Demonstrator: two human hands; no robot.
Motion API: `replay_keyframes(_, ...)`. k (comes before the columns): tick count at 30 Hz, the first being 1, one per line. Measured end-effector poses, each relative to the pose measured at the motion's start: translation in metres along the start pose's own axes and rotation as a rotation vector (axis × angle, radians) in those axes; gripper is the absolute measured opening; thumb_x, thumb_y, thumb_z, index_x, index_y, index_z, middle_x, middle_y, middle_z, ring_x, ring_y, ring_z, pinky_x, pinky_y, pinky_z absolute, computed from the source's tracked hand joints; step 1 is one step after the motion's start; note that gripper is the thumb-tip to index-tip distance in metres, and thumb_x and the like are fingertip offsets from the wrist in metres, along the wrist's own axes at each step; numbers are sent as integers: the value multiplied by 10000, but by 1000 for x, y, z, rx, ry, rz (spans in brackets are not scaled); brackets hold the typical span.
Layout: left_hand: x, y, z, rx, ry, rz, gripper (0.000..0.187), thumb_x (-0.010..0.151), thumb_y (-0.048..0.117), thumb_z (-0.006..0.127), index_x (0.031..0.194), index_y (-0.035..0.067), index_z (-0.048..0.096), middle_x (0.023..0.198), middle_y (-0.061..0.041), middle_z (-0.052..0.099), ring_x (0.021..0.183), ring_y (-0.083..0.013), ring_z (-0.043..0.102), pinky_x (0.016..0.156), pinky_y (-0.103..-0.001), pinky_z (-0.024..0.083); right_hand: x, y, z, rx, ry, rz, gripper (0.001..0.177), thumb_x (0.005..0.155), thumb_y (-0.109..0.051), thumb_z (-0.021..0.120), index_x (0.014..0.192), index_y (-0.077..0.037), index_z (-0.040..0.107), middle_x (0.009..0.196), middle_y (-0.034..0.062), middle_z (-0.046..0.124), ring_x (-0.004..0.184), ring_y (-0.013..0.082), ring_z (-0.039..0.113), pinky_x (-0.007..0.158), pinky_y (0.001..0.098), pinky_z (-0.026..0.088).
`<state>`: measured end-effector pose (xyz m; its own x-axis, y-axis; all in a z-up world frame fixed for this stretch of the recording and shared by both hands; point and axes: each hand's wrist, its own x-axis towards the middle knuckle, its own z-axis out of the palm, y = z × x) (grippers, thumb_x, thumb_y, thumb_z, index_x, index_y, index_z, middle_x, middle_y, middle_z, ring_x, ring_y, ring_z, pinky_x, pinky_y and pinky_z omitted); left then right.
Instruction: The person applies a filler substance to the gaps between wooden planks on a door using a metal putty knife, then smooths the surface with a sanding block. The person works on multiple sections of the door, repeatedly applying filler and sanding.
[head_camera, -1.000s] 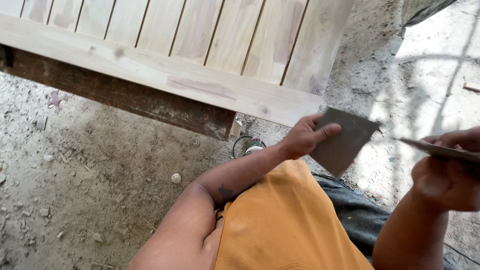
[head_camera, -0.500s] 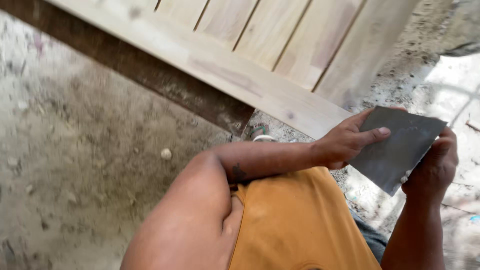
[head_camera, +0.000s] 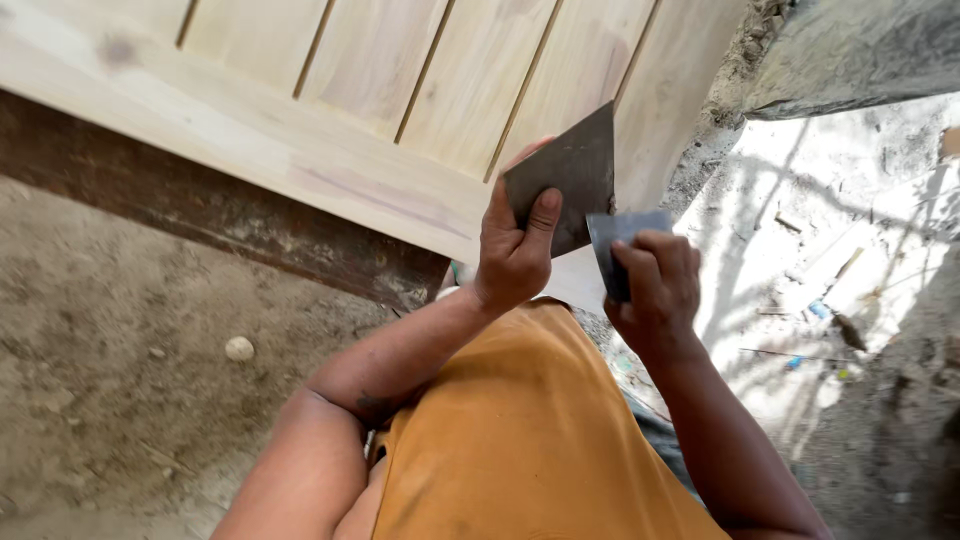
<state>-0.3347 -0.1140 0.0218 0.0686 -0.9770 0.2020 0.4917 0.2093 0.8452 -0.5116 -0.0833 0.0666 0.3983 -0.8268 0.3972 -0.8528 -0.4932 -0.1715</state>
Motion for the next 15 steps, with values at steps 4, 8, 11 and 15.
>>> replay_keyframes(4,0,6,-31,234,-86,75,390,1169,139,513,1537,46,424,1269,-132,664,1142,-178,653,1022,-290,530,33,14,34,129,51,-119,203,927,44,738,1068,-31,613,1071,130,614,973,303,614,811,433,502)
replay_keyframes(8,-28,-5,-81,322,-112,-92,358,1141,196,487,1463,44,461,1170,-134,704,953,-192,740,859,-335,623,75,43,85,290,6,-207,141,1007,22,728,1080,-44,626,1110,131,682,1020,299,667,837,420,567)
replay_keyframes(11,-65,-38,-130,537,328,-428,392,1048,311,476,1354,80,562,869,-122,685,581,-227,633,553,-361,583,107,61,147,413,-152,-134,74,964,-7,736,989,-44,677,959,114,733,889,277,706,789,422,567)
replay_keyframes(15,-160,-68,-232,632,1062,-288,399,1079,276,553,1357,4,458,1059,-75,601,695,-89,544,532,-246,505,138,68,217,299,-546,111,179,852,-148,819,845,-13,703,822,165,729,742,315,705,702,420,572)
